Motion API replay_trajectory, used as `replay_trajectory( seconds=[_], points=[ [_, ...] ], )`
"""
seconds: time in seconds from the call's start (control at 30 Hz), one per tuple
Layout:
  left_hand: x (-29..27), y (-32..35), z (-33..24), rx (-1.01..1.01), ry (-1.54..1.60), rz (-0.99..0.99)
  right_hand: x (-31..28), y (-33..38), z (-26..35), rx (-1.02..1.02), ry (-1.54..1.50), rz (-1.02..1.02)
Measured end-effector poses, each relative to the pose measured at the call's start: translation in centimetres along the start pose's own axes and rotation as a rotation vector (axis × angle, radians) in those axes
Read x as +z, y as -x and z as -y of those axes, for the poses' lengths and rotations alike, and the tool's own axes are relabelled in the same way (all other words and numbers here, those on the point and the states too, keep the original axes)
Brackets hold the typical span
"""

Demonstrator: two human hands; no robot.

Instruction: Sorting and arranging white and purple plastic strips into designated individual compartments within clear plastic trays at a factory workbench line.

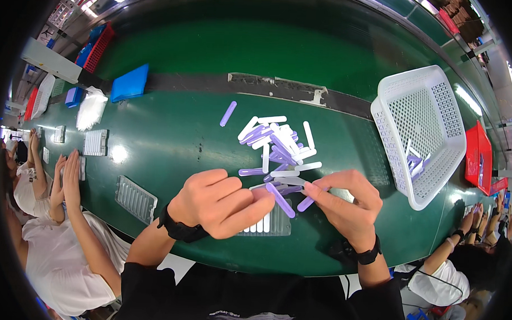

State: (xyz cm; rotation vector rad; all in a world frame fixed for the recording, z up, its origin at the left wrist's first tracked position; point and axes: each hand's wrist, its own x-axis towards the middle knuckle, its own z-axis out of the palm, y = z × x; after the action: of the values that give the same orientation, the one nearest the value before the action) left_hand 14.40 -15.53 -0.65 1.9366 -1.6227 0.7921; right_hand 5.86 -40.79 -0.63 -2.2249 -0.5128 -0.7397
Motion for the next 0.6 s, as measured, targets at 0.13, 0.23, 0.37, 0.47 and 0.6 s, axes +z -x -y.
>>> replay_trajectory(
  seconds=[0.13,0.23,0.37,0.47,0.6],
  points=[
    [-0.2,-0.2,-0.7,0.033,0.012,-0.003,-0.6,-0.1,0.4,-0.091,-0.016,0.035],
    [-0.1,0.1,-0.6,0.042,0.008,-0.017,-0.9,0.0,0.5,-0.133,0.001,0.039],
    [-0.5,-0.1,-0.5,0.056,0.015,0.015,-1.3,0.2,0.3,-0.153,0.020,0.016],
    [-0.5,-0.2,-0.5,0.051,0.016,0.011,-1.2,0.3,0.0,-0.172,0.026,0.014],
    [-0.3,0.0,-0.5,0.052,0.015,0.007,-1.0,0.5,-0.1,-0.187,0.016,0.013]
  ],
)
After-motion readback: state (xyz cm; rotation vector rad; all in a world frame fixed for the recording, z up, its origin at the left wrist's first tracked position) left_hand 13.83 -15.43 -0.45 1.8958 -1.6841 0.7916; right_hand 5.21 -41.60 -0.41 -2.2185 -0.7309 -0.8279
